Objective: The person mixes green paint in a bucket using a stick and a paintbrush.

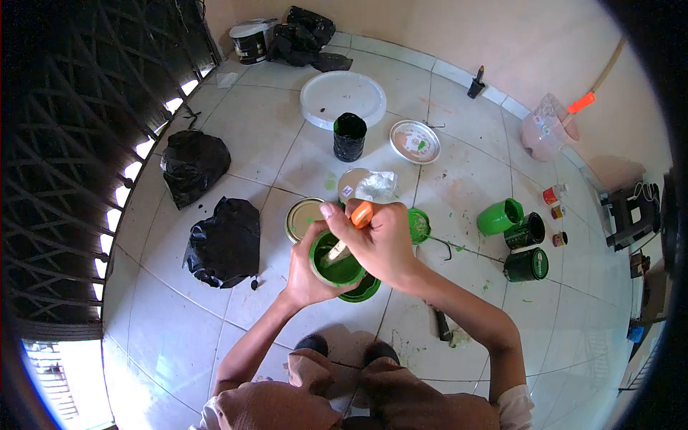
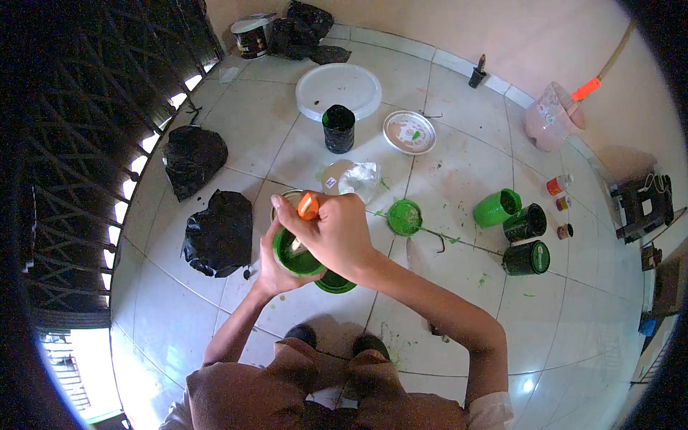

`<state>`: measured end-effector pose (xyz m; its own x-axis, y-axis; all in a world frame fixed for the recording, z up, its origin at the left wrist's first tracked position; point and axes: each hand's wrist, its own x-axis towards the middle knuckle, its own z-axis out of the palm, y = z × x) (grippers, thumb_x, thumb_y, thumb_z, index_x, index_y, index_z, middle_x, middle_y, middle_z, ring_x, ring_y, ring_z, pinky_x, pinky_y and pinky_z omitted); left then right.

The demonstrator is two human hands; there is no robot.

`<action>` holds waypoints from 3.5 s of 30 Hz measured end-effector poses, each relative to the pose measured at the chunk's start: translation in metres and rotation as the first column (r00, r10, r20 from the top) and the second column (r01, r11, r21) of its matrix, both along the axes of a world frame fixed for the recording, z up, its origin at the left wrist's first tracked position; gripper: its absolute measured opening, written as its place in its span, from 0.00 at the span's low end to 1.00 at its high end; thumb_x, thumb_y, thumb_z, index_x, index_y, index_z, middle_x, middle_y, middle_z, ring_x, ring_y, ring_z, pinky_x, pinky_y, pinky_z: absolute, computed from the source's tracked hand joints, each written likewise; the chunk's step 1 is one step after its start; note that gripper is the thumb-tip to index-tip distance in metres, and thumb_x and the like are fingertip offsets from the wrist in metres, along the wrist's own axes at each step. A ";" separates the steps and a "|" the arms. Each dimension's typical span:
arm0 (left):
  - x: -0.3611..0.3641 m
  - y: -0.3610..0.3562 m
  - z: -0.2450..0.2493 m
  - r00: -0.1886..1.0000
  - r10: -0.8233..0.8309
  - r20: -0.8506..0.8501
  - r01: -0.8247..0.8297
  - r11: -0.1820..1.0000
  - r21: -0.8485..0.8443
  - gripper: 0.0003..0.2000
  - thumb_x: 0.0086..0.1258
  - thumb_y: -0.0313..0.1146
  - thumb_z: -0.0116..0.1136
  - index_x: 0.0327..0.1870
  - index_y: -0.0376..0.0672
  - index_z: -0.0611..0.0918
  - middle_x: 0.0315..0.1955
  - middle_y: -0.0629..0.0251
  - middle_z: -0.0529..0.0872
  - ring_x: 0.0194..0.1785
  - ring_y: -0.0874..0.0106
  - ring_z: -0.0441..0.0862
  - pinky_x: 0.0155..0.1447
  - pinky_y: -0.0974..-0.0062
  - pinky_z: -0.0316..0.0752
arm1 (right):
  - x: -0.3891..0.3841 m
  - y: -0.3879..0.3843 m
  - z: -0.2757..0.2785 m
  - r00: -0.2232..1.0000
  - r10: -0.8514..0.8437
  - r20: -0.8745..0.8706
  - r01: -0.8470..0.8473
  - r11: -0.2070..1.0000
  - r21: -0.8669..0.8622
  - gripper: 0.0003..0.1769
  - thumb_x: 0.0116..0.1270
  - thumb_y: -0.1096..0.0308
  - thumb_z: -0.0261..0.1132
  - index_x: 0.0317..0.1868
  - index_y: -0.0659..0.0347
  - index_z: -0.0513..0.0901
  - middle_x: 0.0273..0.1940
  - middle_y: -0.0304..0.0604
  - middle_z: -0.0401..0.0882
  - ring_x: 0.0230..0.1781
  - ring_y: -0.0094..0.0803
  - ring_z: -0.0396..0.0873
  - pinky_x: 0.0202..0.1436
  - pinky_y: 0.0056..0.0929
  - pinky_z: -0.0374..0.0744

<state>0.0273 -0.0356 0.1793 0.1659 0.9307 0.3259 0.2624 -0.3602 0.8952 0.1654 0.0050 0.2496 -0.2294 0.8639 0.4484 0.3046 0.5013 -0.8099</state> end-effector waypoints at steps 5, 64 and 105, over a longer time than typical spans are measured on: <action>0.001 0.000 -0.001 0.999 -0.013 -0.041 0.013 1.000 0.014 0.38 0.40 0.33 0.79 0.55 0.39 0.71 0.40 0.55 0.86 0.44 0.64 0.86 0.50 0.69 0.80 | 0.004 0.012 -0.003 0.990 -0.036 -0.133 0.014 0.987 -0.162 0.29 0.67 0.53 0.66 0.13 0.63 0.73 0.08 0.37 0.65 0.09 0.22 0.61 0.14 0.28 0.58; -0.002 0.008 -0.005 0.991 0.131 0.011 -0.132 0.991 0.040 0.36 0.42 0.30 0.79 0.54 0.35 0.71 0.46 0.56 0.83 0.50 0.68 0.82 0.57 0.69 0.76 | 0.012 0.022 0.018 0.956 -0.098 -0.277 0.043 0.979 -0.197 0.31 0.66 0.54 0.68 0.12 0.58 0.66 0.11 0.27 0.57 0.15 0.15 0.54 0.17 0.26 0.52; 0.003 0.003 0.012 0.964 -0.009 0.264 0.044 0.991 -0.128 0.37 0.39 0.27 0.79 0.55 0.35 0.72 0.45 0.60 0.83 0.49 0.72 0.81 0.57 0.73 0.75 | 0.031 -0.008 0.021 0.980 0.185 0.075 -0.186 0.712 0.677 0.12 0.53 0.62 0.71 0.25 0.57 0.76 0.18 0.34 0.72 0.15 0.29 0.75 0.19 0.26 0.73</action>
